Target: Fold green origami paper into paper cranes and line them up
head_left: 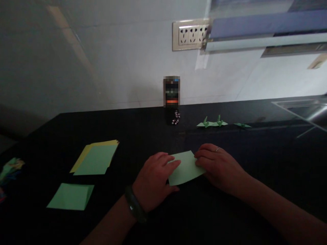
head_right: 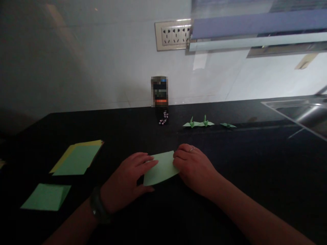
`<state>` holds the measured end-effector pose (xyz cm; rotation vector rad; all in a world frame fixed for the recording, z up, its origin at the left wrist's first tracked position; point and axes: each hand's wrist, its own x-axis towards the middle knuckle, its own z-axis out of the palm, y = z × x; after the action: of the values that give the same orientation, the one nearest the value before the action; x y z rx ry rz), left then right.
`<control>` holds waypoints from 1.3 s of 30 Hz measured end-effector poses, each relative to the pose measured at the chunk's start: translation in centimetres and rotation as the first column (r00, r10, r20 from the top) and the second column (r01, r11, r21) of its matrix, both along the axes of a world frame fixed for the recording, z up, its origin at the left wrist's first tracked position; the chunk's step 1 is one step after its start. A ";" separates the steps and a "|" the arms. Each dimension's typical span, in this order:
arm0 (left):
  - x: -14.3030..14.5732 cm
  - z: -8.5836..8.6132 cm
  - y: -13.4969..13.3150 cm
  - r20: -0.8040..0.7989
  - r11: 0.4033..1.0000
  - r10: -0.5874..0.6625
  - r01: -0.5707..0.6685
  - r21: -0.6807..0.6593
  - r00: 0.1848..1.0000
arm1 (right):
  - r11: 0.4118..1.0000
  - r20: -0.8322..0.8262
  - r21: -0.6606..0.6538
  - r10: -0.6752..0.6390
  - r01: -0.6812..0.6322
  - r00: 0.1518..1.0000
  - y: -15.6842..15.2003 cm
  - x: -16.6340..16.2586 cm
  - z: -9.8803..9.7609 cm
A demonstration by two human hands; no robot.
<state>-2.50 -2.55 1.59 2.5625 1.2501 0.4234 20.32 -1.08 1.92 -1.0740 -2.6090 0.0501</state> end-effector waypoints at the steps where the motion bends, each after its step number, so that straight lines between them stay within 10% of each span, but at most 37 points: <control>1: 0.2 0.0 -0.2 -0.021 0.999 -0.036 0.035 -0.030 0.999 | 1.000 0.024 -0.030 0.002 -0.001 1.000 -0.1 -0.2 0.1; 9: 0.9 -0.1 -0.7 -0.102 0.995 -0.014 0.004 -0.097 0.995 | 0.967 -0.048 -0.220 0.119 -0.127 0.992 -0.4 -0.3 -0.5; 20: 0.0 0.4 1.0 0.036 0.933 0.252 -0.233 -0.275 0.967 | 0.904 -0.236 -0.428 -0.136 0.023 0.962 -0.3 -0.7 -1.1; 28: 0.1 -0.7 1.4 0.104 0.852 0.457 -0.401 -0.335 0.883 | 0.888 -0.126 -0.322 -0.383 0.327 0.915 0.6 -2.1 -2.4; 39: 1.0 -0.6 1.0 -0.079 0.859 0.465 -0.471 -0.201 0.882 | 0.855 -0.036 -0.326 -0.439 0.405 0.898 0.7 -2.0 -2.7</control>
<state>-1.53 -1.53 0.95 2.0752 1.8269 0.3204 18.31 -0.37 -0.79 -1.6841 -2.2542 0.4190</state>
